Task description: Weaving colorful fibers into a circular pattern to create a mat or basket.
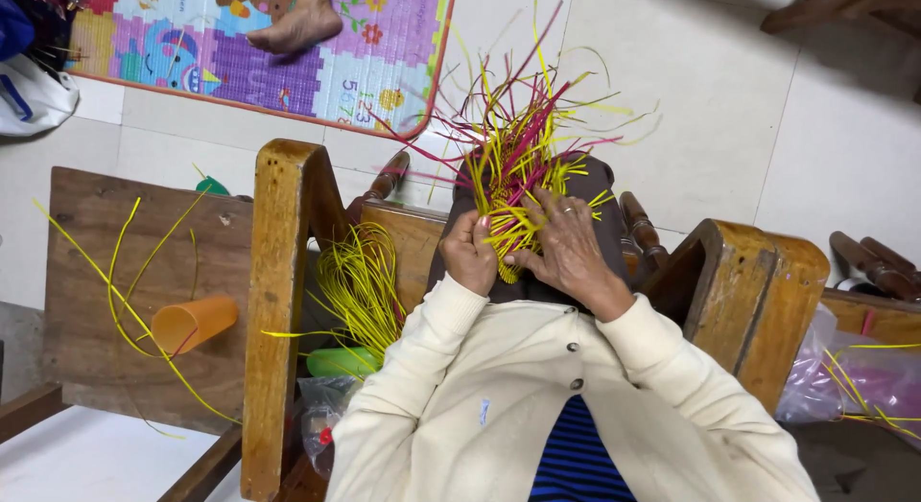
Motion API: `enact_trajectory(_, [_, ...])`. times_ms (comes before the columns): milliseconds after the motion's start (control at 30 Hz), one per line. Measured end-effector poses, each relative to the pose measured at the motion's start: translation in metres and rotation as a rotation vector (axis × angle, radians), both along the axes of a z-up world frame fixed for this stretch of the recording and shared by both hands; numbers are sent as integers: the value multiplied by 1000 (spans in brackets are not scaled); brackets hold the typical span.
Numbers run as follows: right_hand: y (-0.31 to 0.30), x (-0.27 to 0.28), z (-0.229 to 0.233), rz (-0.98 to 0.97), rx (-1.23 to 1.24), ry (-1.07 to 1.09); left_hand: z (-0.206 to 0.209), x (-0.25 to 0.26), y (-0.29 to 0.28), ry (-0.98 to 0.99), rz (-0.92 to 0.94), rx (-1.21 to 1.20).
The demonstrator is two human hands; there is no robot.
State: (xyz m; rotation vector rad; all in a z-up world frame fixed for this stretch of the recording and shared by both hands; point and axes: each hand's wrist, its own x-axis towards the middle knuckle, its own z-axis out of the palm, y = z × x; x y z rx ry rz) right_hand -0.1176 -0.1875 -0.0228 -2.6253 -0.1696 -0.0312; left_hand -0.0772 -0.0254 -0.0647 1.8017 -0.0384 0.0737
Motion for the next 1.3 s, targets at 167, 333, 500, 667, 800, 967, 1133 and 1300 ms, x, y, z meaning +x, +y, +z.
enact_trajectory(167, [13,-8,27,-72,-41,-420,-11,4,2,17,17,36])
enact_trajectory(333, [32,-14,34,-86,118,-754,-26,3,0,60,-15,-147])
enact_trajectory(500, [41,-25,34,167,267,-1029,-40,5,3,127,-48,-381])
enact_trajectory(667, [36,14,19,-27,483,-481,-41,8,2,148,-45,-443])
enact_trajectory(800, [25,44,14,-131,739,-150,-37,12,1,115,-24,-456])
enact_trajectory(967, [21,52,-12,-108,885,20,-21,12,1,115,-36,-440])
enact_trajectory(1133, [22,50,10,-9,811,-121,-29,21,2,151,-25,-447])
enact_trajectory(1300, [16,30,-3,49,788,-159,-50,25,2,341,-22,-459])
